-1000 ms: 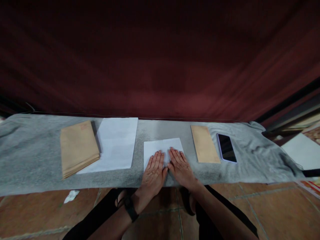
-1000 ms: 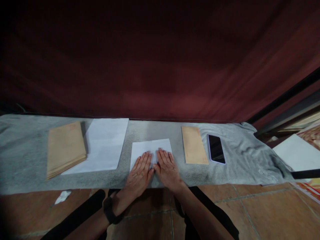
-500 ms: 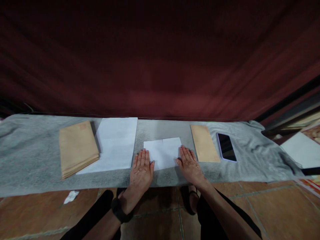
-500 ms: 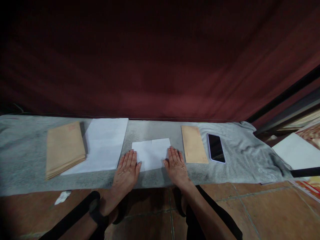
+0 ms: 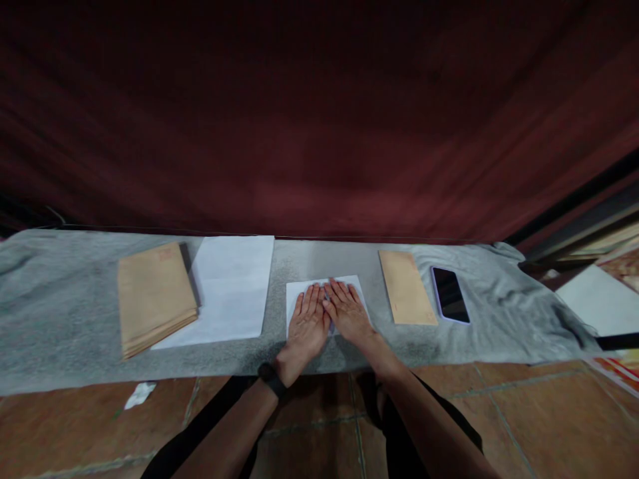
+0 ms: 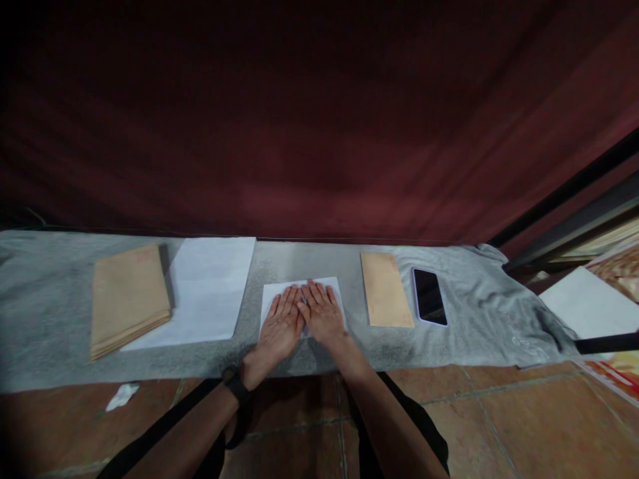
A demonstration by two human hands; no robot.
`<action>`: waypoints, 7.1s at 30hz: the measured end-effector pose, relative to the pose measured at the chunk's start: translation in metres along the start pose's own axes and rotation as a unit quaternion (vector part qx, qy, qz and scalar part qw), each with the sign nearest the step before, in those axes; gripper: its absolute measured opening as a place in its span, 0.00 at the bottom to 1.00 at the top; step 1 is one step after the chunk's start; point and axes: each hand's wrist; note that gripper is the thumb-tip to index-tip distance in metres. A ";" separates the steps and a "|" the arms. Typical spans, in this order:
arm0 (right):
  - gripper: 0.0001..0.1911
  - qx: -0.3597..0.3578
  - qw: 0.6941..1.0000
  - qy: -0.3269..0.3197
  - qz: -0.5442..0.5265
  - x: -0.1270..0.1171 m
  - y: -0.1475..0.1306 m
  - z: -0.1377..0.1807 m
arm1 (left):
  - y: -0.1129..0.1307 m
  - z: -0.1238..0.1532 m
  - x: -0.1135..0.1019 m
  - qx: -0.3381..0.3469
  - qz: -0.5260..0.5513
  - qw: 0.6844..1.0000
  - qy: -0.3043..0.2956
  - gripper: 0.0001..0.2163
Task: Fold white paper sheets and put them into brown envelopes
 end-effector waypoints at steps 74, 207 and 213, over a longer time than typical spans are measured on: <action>0.15 0.414 0.573 -0.075 -0.703 -0.075 0.053 0.060 | -0.005 0.014 -0.035 0.123 0.018 0.991 -0.039 0.16; 0.34 -0.012 0.999 -0.017 0.048 0.007 -0.025 0.035 | 0.021 0.006 -0.023 0.010 0.153 0.988 0.010 0.27; 0.31 -0.004 0.998 0.002 0.060 0.007 -0.026 0.035 | 0.013 0.011 -0.011 -0.020 0.088 0.996 -0.018 0.32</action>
Point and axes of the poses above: each hand's wrist, its own z-axis away from the middle knuckle, its own x-axis out of the palm, y = z × x, and after that the axes turned 2 degrees about y, right-handed
